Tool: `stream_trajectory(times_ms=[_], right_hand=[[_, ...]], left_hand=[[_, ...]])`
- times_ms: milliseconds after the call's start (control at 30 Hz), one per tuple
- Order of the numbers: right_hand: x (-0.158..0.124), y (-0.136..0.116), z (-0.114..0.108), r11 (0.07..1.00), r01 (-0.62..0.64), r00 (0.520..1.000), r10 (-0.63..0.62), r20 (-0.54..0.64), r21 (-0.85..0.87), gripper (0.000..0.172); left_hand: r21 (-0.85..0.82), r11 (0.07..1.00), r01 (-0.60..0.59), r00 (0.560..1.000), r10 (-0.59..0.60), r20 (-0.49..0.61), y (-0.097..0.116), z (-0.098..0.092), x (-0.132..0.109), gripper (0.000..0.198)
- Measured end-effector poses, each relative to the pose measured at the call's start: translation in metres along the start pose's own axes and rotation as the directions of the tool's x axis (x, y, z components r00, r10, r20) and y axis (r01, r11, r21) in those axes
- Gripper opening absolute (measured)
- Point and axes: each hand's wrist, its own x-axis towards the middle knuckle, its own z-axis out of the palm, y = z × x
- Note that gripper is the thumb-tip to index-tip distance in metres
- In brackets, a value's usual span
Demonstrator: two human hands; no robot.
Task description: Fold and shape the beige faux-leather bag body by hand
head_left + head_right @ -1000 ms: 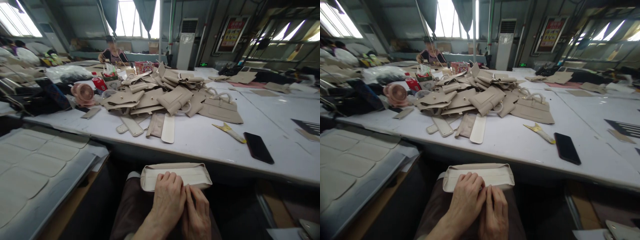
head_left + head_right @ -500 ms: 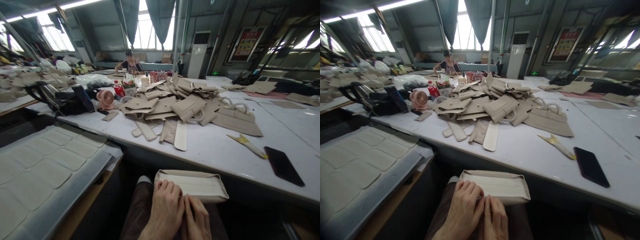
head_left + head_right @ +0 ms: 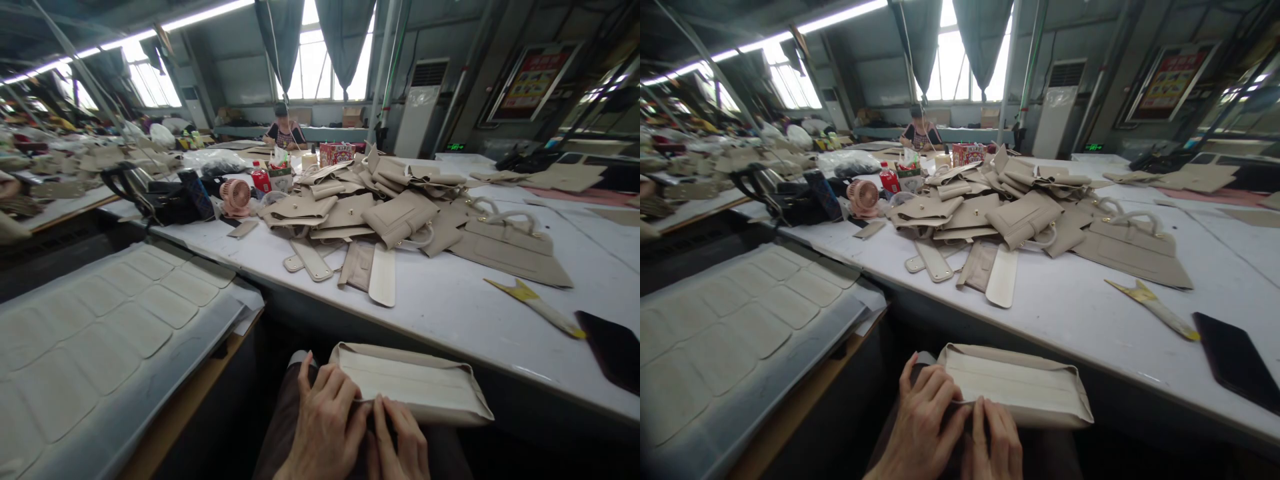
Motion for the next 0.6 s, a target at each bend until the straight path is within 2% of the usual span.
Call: stream_trajectory(times_ms=[167,233,267,300,333,367,400,433,467,500,533,600], right_hand=[[0.0,-0.003,0.0,0.999,0.032,0.999,-0.033,0.01,0.009,0.057],[0.001,-0.004,0.0,0.999,0.04,0.999,-0.04,0.01,0.0,0.054],[0.002,-0.004,0.0,0.999,0.043,0.999,-0.043,0.007,-0.012,0.052],[0.003,-0.004,0.001,0.998,0.046,0.999,-0.046,-0.001,-0.032,0.05],[0.005,-0.004,0.002,0.997,0.052,0.998,-0.053,-0.018,-0.058,0.047],[0.006,-0.003,0.003,0.994,0.067,0.996,-0.071,-0.045,-0.085,0.044],[0.008,-0.003,0.004,0.99,0.088,0.992,-0.097,-0.08,-0.114,0.041],[0.01,-0.002,0.005,0.984,0.108,0.986,-0.124,-0.114,-0.14,0.037],[0.012,-0.002,0.006,0.979,0.123,0.979,-0.147,-0.144,-0.164,0.035],[0.014,-0.001,0.007,0.975,0.127,0.973,-0.159,-0.169,-0.184,0.034],[0.016,-0.001,0.008,0.972,0.12,0.969,-0.158,-0.189,-0.201,0.034],[0.017,0.0,0.009,0.969,0.085,0.969,-0.135,-0.209,-0.232,0.034]], left_hand=[[-0.017,1.0,0.024,0.997,-0.025,-0.071,-0.012,0.011,-0.011,0.009],[-0.093,0.993,0.078,0.99,-0.089,-0.113,-0.018,0.021,-0.021,0.012],[-0.175,0.976,0.134,0.978,-0.159,-0.137,-0.021,0.026,-0.026,0.015],[-0.297,0.932,0.209,0.951,-0.265,-0.16,-0.025,0.033,-0.031,0.02],[-0.456,0.835,0.307,0.898,-0.413,-0.152,-0.029,0.039,-0.037,0.028],[-0.61,0.681,0.405,0.816,-0.57,-0.094,-0.034,0.046,-0.041,0.034],[-0.725,0.488,0.486,0.716,-0.698,0.009,-0.039,0.053,-0.045,0.037],[-0.784,0.302,0.542,0.615,-0.779,0.126,-0.044,0.061,-0.046,0.038],[-0.792,0.199,0.577,0.55,-0.812,0.197,-0.049,0.069,-0.047,0.039],[-0.778,0.177,0.603,0.52,-0.827,0.215,-0.052,0.077,-0.046,0.038],[-0.756,0.224,0.616,0.528,-0.829,0.185,-0.052,0.085,-0.043,0.038],[-0.73,0.347,0.589,0.573,-0.816,0.074,-0.043,0.1,-0.039,0.03]])
